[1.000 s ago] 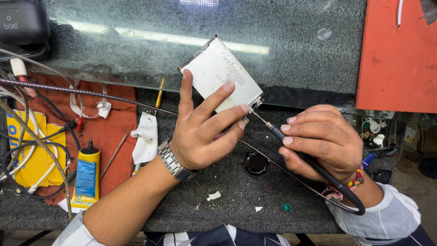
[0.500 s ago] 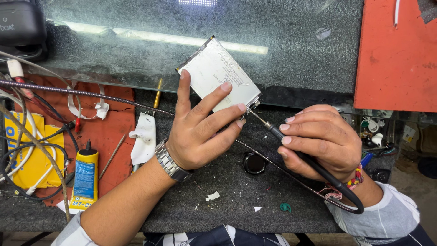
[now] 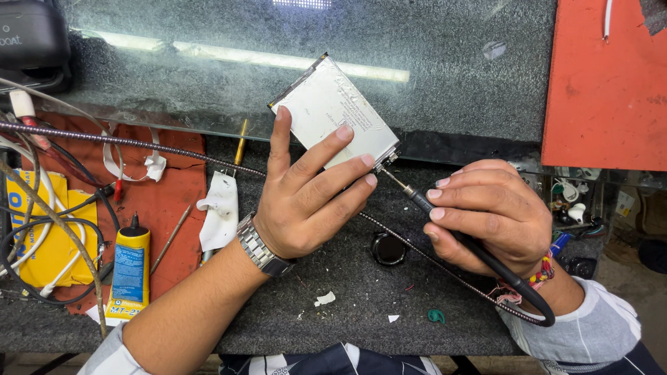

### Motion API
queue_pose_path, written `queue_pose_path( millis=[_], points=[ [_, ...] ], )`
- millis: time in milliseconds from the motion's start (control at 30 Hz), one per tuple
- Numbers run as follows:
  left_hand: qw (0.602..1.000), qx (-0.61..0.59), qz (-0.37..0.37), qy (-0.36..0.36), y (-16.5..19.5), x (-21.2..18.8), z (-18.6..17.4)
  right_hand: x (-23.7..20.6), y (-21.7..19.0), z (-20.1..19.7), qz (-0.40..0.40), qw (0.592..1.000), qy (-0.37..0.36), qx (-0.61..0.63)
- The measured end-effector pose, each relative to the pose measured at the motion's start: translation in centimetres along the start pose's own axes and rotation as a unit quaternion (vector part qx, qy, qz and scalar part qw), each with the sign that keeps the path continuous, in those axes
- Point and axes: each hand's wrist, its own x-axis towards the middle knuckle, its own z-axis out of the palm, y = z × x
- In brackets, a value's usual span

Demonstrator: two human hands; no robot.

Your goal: The person uses a soldering iron to work on the connector terminals of a rectangular lithium-ion battery. They hold the battery with one hand and apply the soldering iron to the terminals, then dip the iron into a small tin to clean or tin the tip before continuing.

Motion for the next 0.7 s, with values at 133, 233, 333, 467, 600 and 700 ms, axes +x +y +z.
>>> queue_pose_path(
  millis=[133,233,333,467,600,700],
  points=[
    [1.0,-0.014,-0.009,0.01,0.08,-0.06,0.15,0.0,0.01,0.0,-0.003,1.0,-0.005,0.0],
    [1.0,-0.015,-0.015,0.01,0.14,-0.13,0.15,0.01,0.05,0.08,-0.006,1.0,-0.004,-0.001],
    [1.0,-0.013,-0.019,0.011,0.24,-0.11,0.2,-0.02,0.02,0.13,-0.001,1.0,-0.001,-0.002],
    [1.0,-0.013,-0.021,0.011,0.26,-0.03,0.22,-0.04,-0.07,0.02,0.003,1.0,-0.004,-0.005],
    [1.0,-0.012,-0.02,0.006,0.23,0.07,0.12,0.02,-0.12,-0.12,0.004,1.0,-0.006,-0.002],
    [1.0,-0.008,-0.019,0.005,0.26,0.13,0.04,0.06,-0.17,-0.21,0.008,1.0,-0.002,-0.002]
  ],
)
